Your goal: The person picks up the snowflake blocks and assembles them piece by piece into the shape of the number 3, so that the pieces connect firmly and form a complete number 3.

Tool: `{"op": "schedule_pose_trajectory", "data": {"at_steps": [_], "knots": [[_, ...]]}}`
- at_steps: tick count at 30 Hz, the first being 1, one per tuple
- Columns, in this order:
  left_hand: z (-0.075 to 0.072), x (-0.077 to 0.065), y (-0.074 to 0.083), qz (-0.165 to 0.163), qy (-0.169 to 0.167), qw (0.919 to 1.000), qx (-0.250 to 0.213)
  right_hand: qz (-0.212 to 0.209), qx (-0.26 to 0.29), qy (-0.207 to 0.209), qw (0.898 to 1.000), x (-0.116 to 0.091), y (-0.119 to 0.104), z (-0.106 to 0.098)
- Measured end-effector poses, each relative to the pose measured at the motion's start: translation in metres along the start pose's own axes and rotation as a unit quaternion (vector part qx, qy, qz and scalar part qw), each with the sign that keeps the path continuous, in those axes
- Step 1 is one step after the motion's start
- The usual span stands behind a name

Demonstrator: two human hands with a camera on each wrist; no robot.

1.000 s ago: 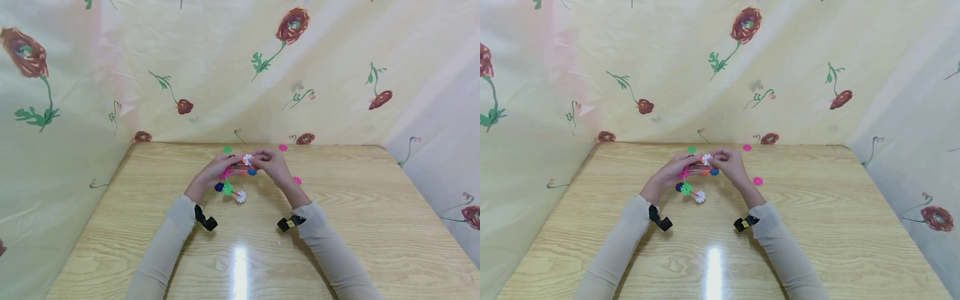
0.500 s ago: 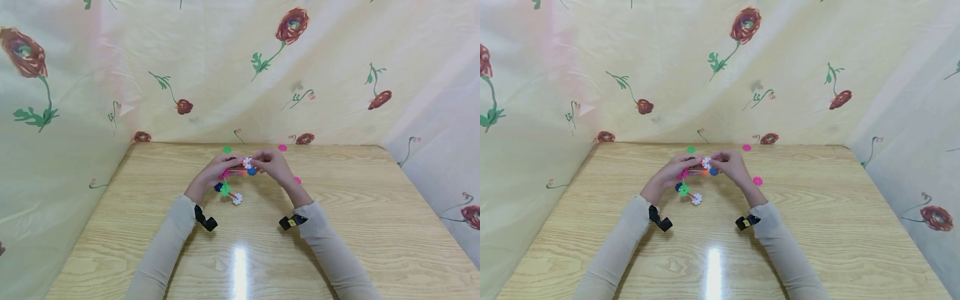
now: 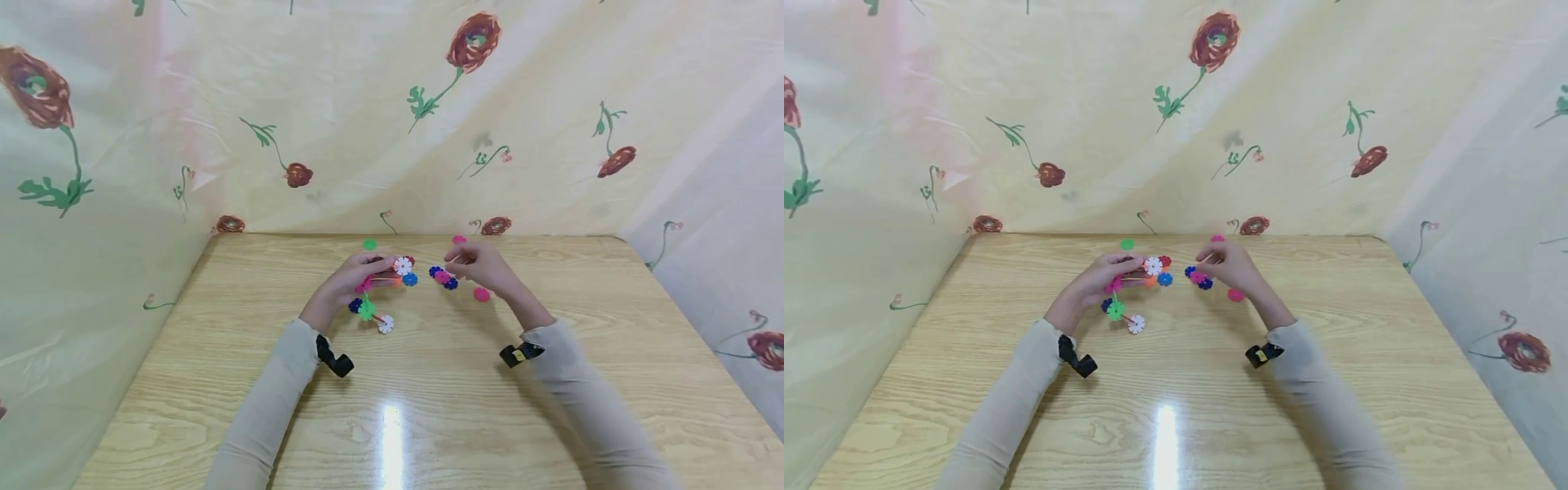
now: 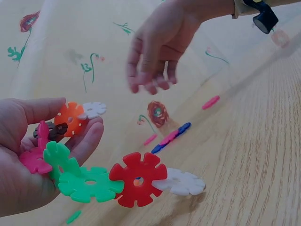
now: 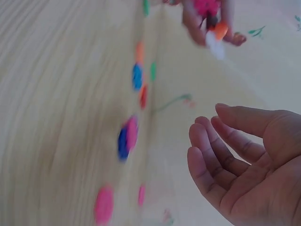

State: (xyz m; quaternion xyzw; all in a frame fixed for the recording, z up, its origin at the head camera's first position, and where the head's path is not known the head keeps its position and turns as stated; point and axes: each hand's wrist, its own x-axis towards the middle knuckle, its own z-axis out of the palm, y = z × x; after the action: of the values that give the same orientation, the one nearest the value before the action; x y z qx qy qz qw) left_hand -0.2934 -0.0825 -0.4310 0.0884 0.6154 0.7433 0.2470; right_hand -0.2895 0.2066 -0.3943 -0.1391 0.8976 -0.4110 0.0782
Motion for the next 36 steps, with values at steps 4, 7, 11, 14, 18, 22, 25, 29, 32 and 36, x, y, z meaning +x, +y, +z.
{"op": "schedule_pose_trajectory", "data": {"at_steps": [4,7,11,14,18,22,25,29,32,36], "knots": [[0.0,-0.001,0.0,0.001,-0.003,1.0,-0.001,0.004,-0.056,-0.019,0.998,-0.006,0.016,-0.016],[-0.001,-0.002,0.001,-0.003,-0.003,1.0,-0.008,0.012,-0.094,-0.04,0.995,-0.011,0.024,-0.024],[-0.001,-0.003,0.001,-0.005,-0.001,1.0,-0.002,0.033,-0.134,-0.072,0.988,-0.015,0.035,-0.027],[0.0,-0.004,0.001,-0.005,-0.001,0.9999,0.009,0.047,-0.152,-0.087,0.983,-0.015,0.043,-0.025],[0.0,-0.003,0.001,-0.009,0.0,0.9999,0.011,0.05,-0.157,-0.084,0.983,-0.015,0.051,-0.018],[0.002,-0.003,0.001,-0.013,0.005,0.9999,0.003,0.049,-0.158,-0.072,0.984,-0.016,0.051,-0.014],[0.003,-0.003,0.002,-0.013,0.007,0.9999,0.002,0.052,-0.153,-0.067,0.985,-0.018,0.049,-0.014],[0.005,-0.003,0.003,-0.01,0.009,0.9999,0.002,0.053,-0.129,-0.055,0.989,-0.019,0.05,-0.012],[0.005,-0.001,0.003,-0.01,0.011,0.9999,-0.005,0.052,-0.105,-0.043,0.992,-0.018,0.051,-0.009],[0.005,0.0,0.003,-0.007,0.011,0.9998,-0.012,0.054,-0.065,-0.031,0.996,-0.016,0.048,-0.003]]}}
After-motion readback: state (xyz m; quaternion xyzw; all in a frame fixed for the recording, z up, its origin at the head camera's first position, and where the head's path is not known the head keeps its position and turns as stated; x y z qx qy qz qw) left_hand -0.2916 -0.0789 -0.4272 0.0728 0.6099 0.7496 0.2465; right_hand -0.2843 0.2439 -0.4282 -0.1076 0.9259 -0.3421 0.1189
